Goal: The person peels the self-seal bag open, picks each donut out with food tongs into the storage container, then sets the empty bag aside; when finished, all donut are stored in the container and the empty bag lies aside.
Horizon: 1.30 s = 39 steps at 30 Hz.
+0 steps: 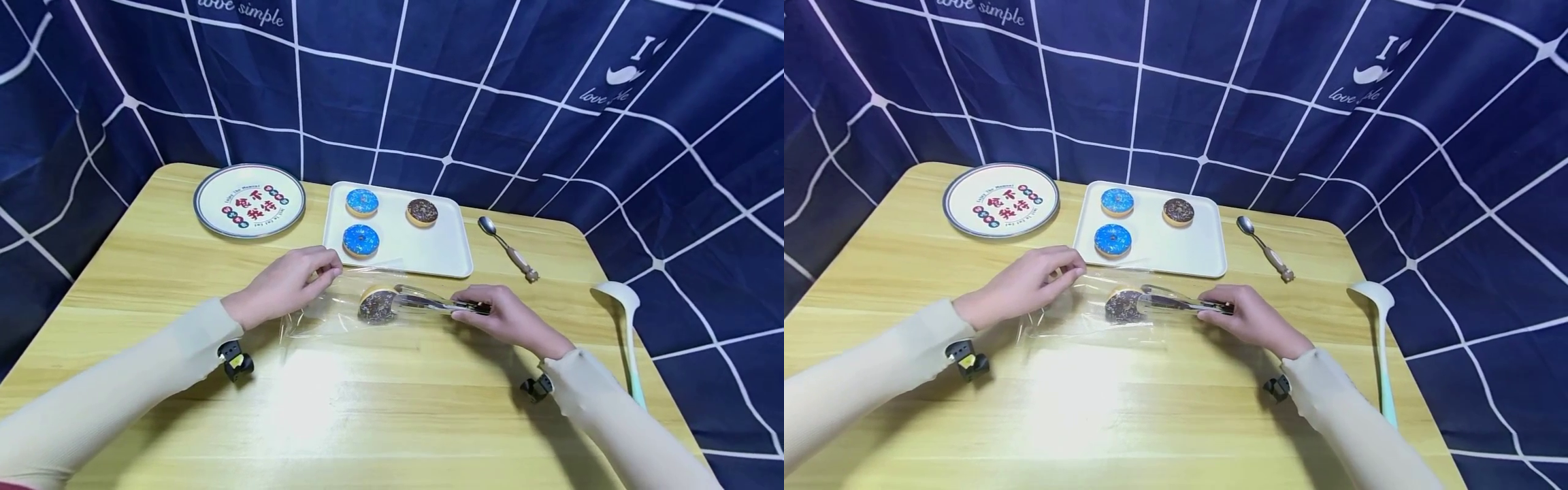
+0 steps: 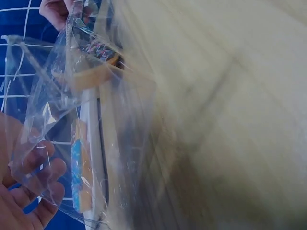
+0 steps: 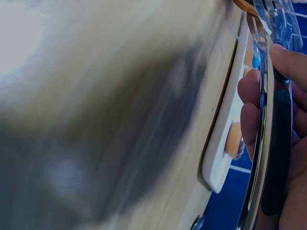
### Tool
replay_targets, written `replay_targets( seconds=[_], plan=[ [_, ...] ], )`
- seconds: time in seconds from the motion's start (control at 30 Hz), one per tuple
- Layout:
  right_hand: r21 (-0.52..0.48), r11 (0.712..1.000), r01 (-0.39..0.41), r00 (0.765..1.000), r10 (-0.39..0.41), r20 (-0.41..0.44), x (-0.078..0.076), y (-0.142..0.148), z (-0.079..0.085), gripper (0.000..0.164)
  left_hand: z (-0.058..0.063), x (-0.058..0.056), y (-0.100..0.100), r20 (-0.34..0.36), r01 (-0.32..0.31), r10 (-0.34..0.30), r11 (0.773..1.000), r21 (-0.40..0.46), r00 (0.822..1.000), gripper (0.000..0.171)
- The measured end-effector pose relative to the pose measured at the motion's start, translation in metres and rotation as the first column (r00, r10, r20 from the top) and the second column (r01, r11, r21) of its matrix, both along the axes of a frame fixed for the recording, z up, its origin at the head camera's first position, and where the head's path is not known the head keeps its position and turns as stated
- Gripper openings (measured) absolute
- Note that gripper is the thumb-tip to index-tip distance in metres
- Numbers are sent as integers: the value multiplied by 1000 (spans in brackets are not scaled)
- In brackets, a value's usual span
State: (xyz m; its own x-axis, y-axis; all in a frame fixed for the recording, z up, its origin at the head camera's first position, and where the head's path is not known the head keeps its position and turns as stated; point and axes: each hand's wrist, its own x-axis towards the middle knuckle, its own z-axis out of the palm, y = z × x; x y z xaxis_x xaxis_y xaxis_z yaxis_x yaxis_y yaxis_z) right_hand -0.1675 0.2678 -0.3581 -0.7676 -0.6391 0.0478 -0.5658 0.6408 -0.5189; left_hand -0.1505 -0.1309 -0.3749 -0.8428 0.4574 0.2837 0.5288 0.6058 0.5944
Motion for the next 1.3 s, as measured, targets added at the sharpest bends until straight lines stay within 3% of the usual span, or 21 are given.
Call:
replay_targets(
  seconds=[0.33, 0.53, 0.7, 0.83, 1.0, 1.3],
  plan=[
    [-43, 996, 78, 997, -77, 23, 0, 32, 6, 18, 0, 1, -11, 10, -29, 29, 999, -14, 1000, 15],
    [-91, 972, 219, 975, -214, 61, -10, 54, 14, 19, 2, 2, -17, 7, -42, 42, 999, -29, 999, 16],
    [-76, 937, 341, 928, -323, 186, -20, 63, 15, 26, -2, 8, -15, -39, 15, -19, 994, -107, 999, 16],
    [-81, 915, 394, 881, -352, 317, -30, 63, 11, 35, -8, 17, -10, -69, 66, -82, 977, -201, 994, 28],
    [-100, 901, 423, 826, -338, 450, -42, 54, 5, 40, -12, 29, -6, -34, 122, -137, 949, -291, 990, 47],
    [-54, 883, 467, 748, -362, 556, -51, 43, 7, 45, -26, 39, -8, 64, 192, -182, 894, -404, 981, 64]
  ],
)
